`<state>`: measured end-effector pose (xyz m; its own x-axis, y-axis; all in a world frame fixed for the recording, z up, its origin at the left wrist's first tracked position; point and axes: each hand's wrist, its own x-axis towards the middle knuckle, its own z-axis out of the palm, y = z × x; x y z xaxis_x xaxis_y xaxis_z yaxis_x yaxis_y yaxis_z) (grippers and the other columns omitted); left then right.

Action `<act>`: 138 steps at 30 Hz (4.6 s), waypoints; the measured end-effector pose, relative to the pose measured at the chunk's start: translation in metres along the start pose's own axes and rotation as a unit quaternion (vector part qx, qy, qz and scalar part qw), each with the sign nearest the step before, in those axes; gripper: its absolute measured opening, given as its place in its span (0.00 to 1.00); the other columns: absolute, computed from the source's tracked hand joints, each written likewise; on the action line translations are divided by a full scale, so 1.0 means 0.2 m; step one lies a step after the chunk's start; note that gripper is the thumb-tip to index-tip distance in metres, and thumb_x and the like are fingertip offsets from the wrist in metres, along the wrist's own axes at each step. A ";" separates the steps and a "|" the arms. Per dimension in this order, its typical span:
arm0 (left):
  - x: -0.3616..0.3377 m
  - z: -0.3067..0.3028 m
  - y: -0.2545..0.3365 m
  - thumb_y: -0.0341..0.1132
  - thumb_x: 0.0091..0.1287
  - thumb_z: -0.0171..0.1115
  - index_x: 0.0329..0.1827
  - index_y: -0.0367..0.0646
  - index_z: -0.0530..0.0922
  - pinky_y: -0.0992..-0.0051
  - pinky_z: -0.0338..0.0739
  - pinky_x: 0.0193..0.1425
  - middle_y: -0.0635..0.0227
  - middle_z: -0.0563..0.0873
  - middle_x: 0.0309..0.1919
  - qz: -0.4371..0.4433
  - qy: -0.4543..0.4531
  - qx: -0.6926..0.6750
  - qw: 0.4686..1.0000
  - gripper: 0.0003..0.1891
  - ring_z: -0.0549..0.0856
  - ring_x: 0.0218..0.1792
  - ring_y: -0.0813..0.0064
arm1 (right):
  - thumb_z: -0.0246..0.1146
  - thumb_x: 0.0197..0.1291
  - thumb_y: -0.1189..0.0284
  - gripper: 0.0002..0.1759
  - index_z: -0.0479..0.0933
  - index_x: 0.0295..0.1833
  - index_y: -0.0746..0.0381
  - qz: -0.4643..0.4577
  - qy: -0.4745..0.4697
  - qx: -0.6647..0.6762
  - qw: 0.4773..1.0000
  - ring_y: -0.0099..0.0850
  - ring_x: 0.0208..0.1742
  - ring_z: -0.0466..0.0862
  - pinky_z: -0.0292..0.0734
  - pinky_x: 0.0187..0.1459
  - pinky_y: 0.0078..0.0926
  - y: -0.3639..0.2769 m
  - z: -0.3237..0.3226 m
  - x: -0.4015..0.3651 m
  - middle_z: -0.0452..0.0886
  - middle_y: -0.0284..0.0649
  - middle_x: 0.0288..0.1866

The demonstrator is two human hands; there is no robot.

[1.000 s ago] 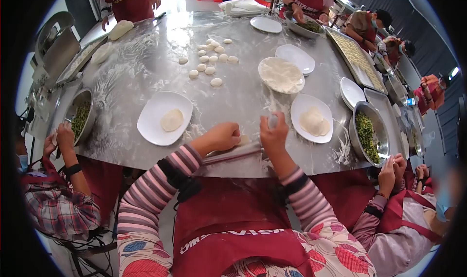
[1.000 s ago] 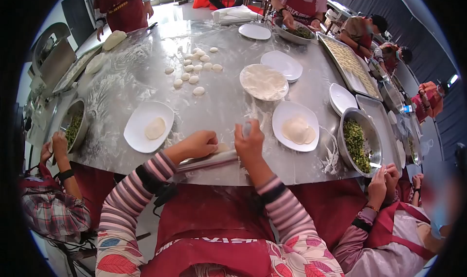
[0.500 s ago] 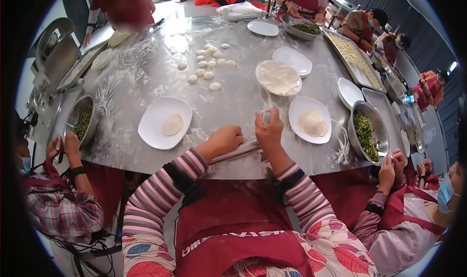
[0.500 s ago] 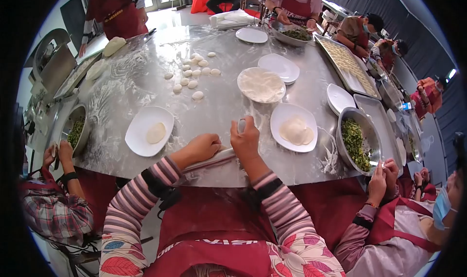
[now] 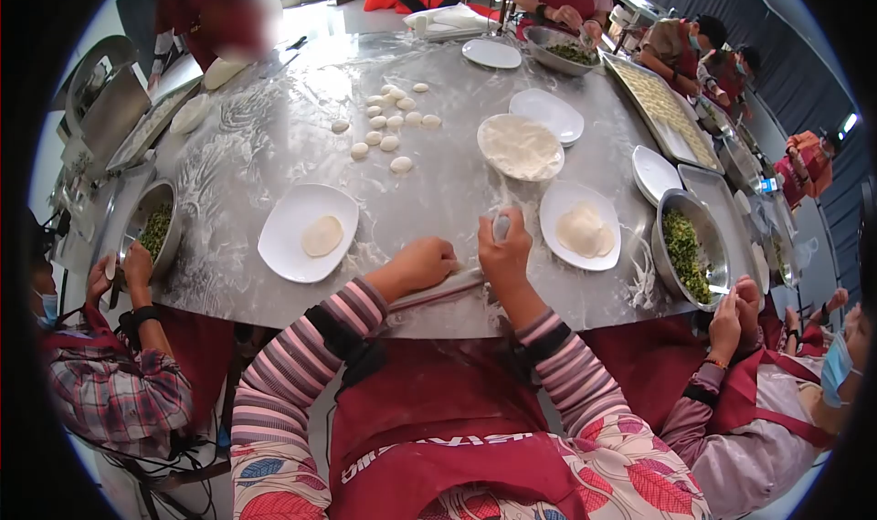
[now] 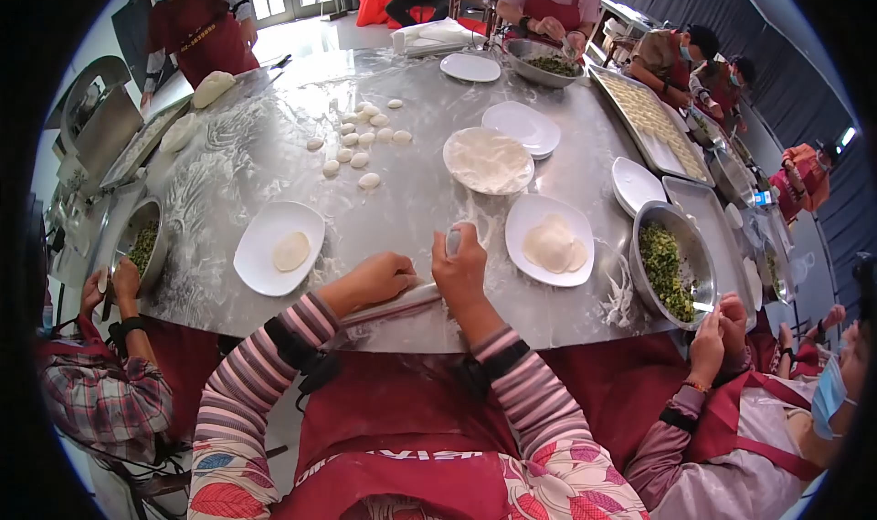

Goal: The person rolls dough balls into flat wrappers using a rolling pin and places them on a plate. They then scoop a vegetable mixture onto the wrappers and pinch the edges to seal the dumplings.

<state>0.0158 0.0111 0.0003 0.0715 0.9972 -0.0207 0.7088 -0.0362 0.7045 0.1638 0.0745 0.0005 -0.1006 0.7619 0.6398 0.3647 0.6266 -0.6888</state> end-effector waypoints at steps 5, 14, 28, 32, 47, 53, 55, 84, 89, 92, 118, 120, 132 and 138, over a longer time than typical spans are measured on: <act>-0.06 -0.04 -0.02 0.32 0.55 0.56 0.31 0.34 0.77 0.64 0.74 0.39 0.51 0.82 0.26 -0.054 -0.065 -0.025 0.996 0.08 0.82 0.33 0.56 | 0.65 0.49 0.76 0.12 0.68 0.36 0.63 -0.032 0.012 -0.006 0.999 0.48 0.20 0.76 0.69 0.22 0.37 -0.09 -0.25 -0.23 0.74 0.49 0.21; -0.02 0.00 -0.02 0.32 0.54 0.57 0.35 0.34 0.77 0.67 0.74 0.38 0.51 0.82 0.28 -0.048 -0.024 -0.015 0.998 0.10 0.82 0.30 0.59 | 0.64 0.51 0.74 0.12 0.69 0.37 0.64 0.012 0.008 -0.017 1.000 0.50 0.23 0.76 0.69 0.25 0.40 -0.03 -0.03 -0.02 0.74 0.51 0.22; -0.09 -0.04 -0.03 0.34 0.56 0.57 0.38 0.35 0.77 0.66 0.75 0.40 0.52 0.82 0.30 -0.025 -0.020 -0.021 0.999 0.11 0.82 0.34 0.56 | 0.64 0.50 0.75 0.12 0.68 0.38 0.65 0.015 -0.020 -0.018 1.000 0.53 0.27 0.76 0.71 0.27 0.41 -0.02 0.03 0.03 0.75 0.51 0.25; -0.15 -0.05 0.01 0.38 0.55 0.58 0.41 0.37 0.78 0.62 0.73 0.45 0.50 0.82 0.35 -0.039 -0.035 0.024 0.998 0.15 0.81 0.40 0.52 | 0.64 0.49 0.77 0.13 0.68 0.39 0.65 -0.035 0.002 -0.045 0.998 0.48 0.25 0.76 0.70 0.27 0.39 0.04 -0.10 -0.14 0.74 0.49 0.25; -0.33 -0.87 -0.52 0.40 0.57 0.63 0.52 0.32 0.71 0.71 0.74 0.50 0.49 0.79 0.44 -0.180 0.148 0.043 0.972 0.24 0.79 0.45 0.63 | 0.63 0.48 0.80 0.12 0.66 0.34 0.63 0.041 -0.016 0.058 0.997 0.35 0.21 0.75 0.69 0.25 0.29 -0.08 -0.27 -0.25 0.71 0.41 0.22; 0.01 -0.88 -0.69 0.47 0.59 0.60 0.59 0.33 0.67 0.65 0.67 0.61 0.45 0.72 0.55 -0.227 0.228 0.125 0.939 0.31 0.72 0.57 0.53 | 0.65 0.45 0.81 0.13 0.67 0.34 0.63 0.019 -0.059 0.051 0.997 0.38 0.21 0.76 0.71 0.26 0.28 0.01 -0.28 -0.27 0.72 0.43 0.22; 0.17 -0.88 -0.76 0.50 0.59 0.59 0.61 0.35 0.65 0.64 0.64 0.64 0.46 0.70 0.58 -0.239 0.238 0.126 0.933 0.33 0.69 0.60 0.51 | 0.65 0.44 0.81 0.13 0.67 0.33 0.63 0.012 -0.060 0.045 0.997 0.37 0.21 0.76 0.71 0.25 0.28 0.01 -0.28 -0.26 0.72 0.42 0.22; 1.18 -0.92 -1.09 0.55 0.61 0.53 0.61 0.36 0.68 0.66 0.57 0.68 0.51 0.70 0.60 -0.093 0.230 0.174 0.953 0.33 0.66 0.64 0.55 | 0.62 0.50 0.82 0.14 0.73 0.44 0.62 -0.116 -0.191 0.096 0.970 0.35 0.26 0.76 0.74 0.27 0.30 0.03 -0.26 -0.09 0.74 0.42 0.31; 1.57 -0.86 -1.17 0.62 0.57 0.52 0.65 0.53 0.67 0.53 0.51 0.69 0.56 0.66 0.65 -0.101 0.229 0.186 0.950 0.35 0.61 0.67 0.58 | 0.62 0.50 0.83 0.14 0.69 0.43 0.65 -0.020 -0.235 0.146 0.961 0.36 0.23 0.76 0.72 0.24 0.31 -0.01 -0.25 0.04 0.75 0.42 0.25; 1.69 -0.80 -1.04 0.63 0.57 0.52 0.64 0.60 0.68 0.44 0.48 0.67 0.60 0.64 0.66 -0.051 0.138 0.176 0.973 0.33 0.59 0.68 0.60 | 0.62 0.50 0.82 0.14 0.68 0.42 0.65 -0.010 -0.242 0.170 0.955 0.37 0.21 0.75 0.70 0.23 0.32 0.00 -0.24 0.04 0.75 0.43 0.23; 0.95 -0.49 -0.70 0.45 0.64 0.52 0.58 0.46 0.71 0.61 0.56 0.68 0.53 0.67 0.63 0.105 0.094 0.177 0.974 0.22 0.63 0.66 0.54 | 0.68 0.44 0.79 0.15 0.69 0.36 0.63 0.031 -0.144 0.109 0.983 0.34 0.23 0.79 0.73 0.25 0.26 0.00 -0.24 -0.12 0.78 0.41 0.25; 0.77 -0.39 -0.58 0.45 0.65 0.51 0.59 0.45 0.70 0.58 0.56 0.67 0.54 0.67 0.63 0.121 0.064 0.143 0.980 0.22 0.62 0.66 0.53 | 0.68 0.45 0.80 0.15 0.69 0.37 0.62 -0.021 -0.082 0.071 0.994 0.35 0.22 0.79 0.73 0.24 0.26 0.00 -0.22 -0.13 0.77 0.40 0.24; 0.34 -0.26 -0.24 0.42 0.65 0.50 0.56 0.39 0.72 0.67 0.65 0.61 0.52 0.73 0.56 0.050 0.019 0.015 0.998 0.20 0.73 0.57 0.56 | 0.66 0.50 0.75 0.13 0.68 0.37 0.62 0.018 -0.061 0.094 0.994 0.36 0.19 0.78 0.72 0.23 0.29 -0.09 -0.26 -0.14 0.75 0.42 0.21; -0.11 -0.29 0.01 0.34 0.60 0.55 0.51 0.37 0.72 0.62 0.72 0.51 0.48 0.78 0.44 -0.068 0.148 0.159 0.974 0.17 0.78 0.46 0.50 | 0.64 0.53 0.67 0.19 0.68 0.45 0.66 0.060 -0.093 0.107 0.988 0.34 0.41 0.77 0.74 0.39 0.27 0.00 -0.46 -0.22 0.75 0.44 0.40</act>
<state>-0.0251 -0.0062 0.0446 -0.2095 0.9676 0.1408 0.8829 0.1253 0.4525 0.2538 0.0259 0.0029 -0.2433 0.8376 0.4891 0.1826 0.5348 -0.8250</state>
